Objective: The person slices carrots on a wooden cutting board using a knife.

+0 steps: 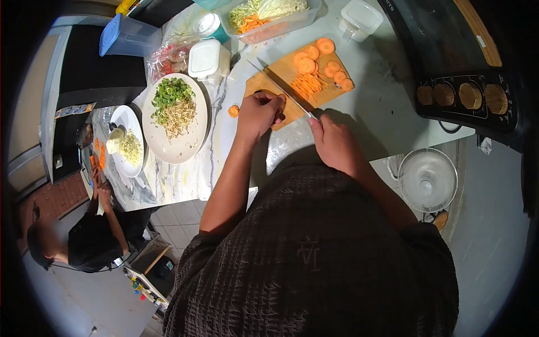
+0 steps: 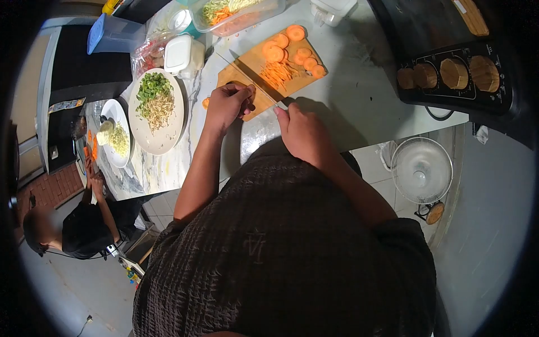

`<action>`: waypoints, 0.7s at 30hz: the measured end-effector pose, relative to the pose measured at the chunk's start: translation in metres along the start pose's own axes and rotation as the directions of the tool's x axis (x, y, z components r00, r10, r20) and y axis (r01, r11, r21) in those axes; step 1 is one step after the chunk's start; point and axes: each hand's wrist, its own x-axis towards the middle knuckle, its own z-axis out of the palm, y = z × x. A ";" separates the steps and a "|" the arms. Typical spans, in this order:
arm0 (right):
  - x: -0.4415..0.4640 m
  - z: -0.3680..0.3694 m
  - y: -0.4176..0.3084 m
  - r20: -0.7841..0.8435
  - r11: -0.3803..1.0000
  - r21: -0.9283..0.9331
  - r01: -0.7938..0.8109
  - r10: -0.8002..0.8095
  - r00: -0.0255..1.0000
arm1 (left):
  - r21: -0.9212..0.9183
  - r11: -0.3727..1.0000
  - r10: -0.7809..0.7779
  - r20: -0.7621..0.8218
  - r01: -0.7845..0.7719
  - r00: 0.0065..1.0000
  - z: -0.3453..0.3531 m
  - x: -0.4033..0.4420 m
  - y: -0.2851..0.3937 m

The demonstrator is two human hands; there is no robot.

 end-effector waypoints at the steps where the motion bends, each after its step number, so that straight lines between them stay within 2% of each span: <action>1: 0.000 -0.001 -0.001 -0.001 1.000 0.001 0.000 0.000 1.000 | 0.002 1.000 0.000 0.001 0.000 1.000 0.000 0.000 0.000; 13: -0.001 -0.002 -0.009 0.064 0.997 -0.031 -0.077 0.079 0.995 | 0.009 1.000 -0.019 -0.012 0.019 1.000 0.001 0.002 0.001; 15: -0.001 0.001 -0.009 -0.018 0.997 -0.067 -0.036 0.035 0.999 | 0.031 0.999 -0.017 -0.013 0.018 1.000 0.002 0.001 0.003; 21: 0.002 0.005 -0.010 -0.048 0.997 -0.072 -0.034 0.031 0.998 | 0.002 1.000 0.018 -0.013 -0.018 1.000 0.002 0.004 -0.005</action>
